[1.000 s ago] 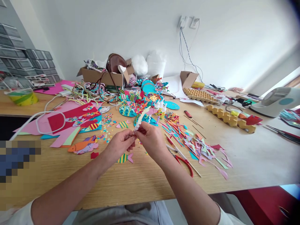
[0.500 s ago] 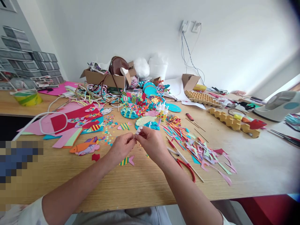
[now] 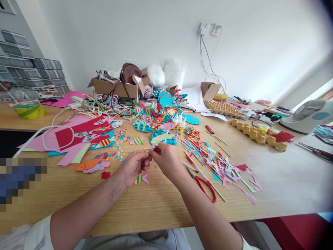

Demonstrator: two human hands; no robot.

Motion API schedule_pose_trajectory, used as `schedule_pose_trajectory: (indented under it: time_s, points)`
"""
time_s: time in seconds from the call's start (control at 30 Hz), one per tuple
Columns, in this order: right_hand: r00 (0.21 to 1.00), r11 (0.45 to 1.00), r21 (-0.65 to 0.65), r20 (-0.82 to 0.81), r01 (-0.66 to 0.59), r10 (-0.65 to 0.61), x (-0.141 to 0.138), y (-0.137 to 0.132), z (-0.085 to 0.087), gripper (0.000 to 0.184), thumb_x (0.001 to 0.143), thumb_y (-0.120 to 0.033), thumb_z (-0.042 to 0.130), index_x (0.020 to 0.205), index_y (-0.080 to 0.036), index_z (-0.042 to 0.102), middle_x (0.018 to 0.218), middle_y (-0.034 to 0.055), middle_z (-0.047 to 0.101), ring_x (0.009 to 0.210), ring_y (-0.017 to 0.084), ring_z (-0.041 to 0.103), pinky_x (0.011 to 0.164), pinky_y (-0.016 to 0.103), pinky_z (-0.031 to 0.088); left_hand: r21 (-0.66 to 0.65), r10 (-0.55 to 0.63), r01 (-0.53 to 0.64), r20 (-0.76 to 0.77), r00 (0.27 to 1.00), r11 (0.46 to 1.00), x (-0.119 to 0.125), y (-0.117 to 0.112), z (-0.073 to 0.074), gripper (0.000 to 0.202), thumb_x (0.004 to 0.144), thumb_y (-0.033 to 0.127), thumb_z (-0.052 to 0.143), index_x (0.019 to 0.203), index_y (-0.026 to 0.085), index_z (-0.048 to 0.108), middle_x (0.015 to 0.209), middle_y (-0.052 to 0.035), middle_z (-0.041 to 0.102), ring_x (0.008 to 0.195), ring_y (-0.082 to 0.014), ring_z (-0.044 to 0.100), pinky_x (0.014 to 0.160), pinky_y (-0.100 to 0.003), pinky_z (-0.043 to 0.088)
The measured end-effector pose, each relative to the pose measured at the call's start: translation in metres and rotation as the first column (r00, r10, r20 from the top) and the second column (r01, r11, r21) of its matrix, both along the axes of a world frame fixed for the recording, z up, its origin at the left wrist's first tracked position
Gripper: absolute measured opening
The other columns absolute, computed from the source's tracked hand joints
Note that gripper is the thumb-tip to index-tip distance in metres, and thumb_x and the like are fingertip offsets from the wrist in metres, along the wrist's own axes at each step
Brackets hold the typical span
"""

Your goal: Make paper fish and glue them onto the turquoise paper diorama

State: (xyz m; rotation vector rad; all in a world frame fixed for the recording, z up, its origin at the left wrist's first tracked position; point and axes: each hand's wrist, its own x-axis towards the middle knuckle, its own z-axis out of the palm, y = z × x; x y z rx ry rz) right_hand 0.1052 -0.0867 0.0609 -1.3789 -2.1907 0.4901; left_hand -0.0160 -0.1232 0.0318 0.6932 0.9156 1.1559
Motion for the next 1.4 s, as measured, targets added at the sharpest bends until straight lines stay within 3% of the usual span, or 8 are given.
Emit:
schedule_pose_trajectory:
  time_s: [0.07,0.23,0.67,1.0,1.23,1.4]
  points:
    - [0.999,1.0,-0.011,0.038,-0.021,0.022,0.002,0.002,0.003,0.012,0.075,-0.018,0.055,0.066,-0.016,0.063,0.065,0.0034,0.067,0.057,0.012,0.057,0.05,0.02,0.032,-0.027,-0.042,0.043,0.029,0.999,0.999,-0.001,-0.001,-0.001,0.013,0.064,0.023,0.061,0.061,0.013,0.053,0.049,0.0035,0.046,0.043,-0.0056,0.039,0.041,-0.018,0.027]
    - [0.991,0.997,-0.049,0.111,-0.065,0.07,0.007,0.008,0.01,0.01,0.074,-0.017,0.055,0.068,-0.018,0.064,0.06,0.0001,0.063,0.053,0.011,0.051,0.048,0.02,0.028,0.052,-0.123,0.127,-0.074,0.99,0.991,-0.005,-0.002,-0.006,0.022,0.073,0.035,0.062,0.074,0.013,0.058,0.056,0.0022,0.051,0.048,-0.0066,0.044,0.046,-0.019,0.033]
    - [0.956,0.994,-0.001,0.273,-0.108,0.104,0.003,0.01,0.017,0.014,0.077,-0.019,0.054,0.076,-0.018,0.068,0.071,0.0049,0.068,0.063,0.015,0.057,0.051,0.022,0.029,0.002,-0.013,0.014,-0.141,0.99,1.0,0.002,0.01,-0.008,0.024,0.063,0.036,0.064,0.062,0.014,0.054,0.049,0.0052,0.046,0.043,-0.0048,0.038,0.042,-0.018,0.026]
    - [0.954,0.992,0.084,0.291,-0.097,0.069,0.006,0.014,0.014,0.02,0.077,-0.016,0.049,0.071,-0.02,0.067,0.068,0.0046,0.068,0.063,0.015,0.058,0.05,0.025,0.025,0.045,0.057,-0.05,-0.163,0.985,0.998,0.009,0.021,-0.007,0.025,0.063,0.038,0.06,0.061,0.016,0.049,0.051,0.0056,0.045,0.042,-0.0051,0.036,0.041,-0.018,0.025]
    - [0.992,0.997,0.064,0.122,-0.051,0.043,0.011,0.024,0.017,0.01,0.074,-0.02,0.056,0.07,-0.018,0.065,0.066,0.0011,0.066,0.058,0.012,0.054,0.049,0.021,0.027,0.122,0.057,-0.032,-0.203,0.978,0.992,0.012,0.028,-0.002,0.023,0.068,0.035,0.058,0.06,0.016,0.049,0.049,0.0063,0.043,0.042,-0.0052,0.035,0.041,-0.018,0.025]
    - [0.994,0.996,0.081,0.109,-0.027,0.018,0.016,0.035,0.021,0.01,0.073,-0.02,0.058,0.068,-0.018,0.066,0.062,-0.0001,0.063,0.056,0.011,0.051,0.05,0.021,0.027,0.147,-0.005,0.044,-0.257,0.966,0.988,0.008,0.031,0.007,0.025,0.07,0.038,0.058,0.065,0.015,0.052,0.052,0.0044,0.048,0.043,-0.0061,0.04,0.043,-0.018,0.028]
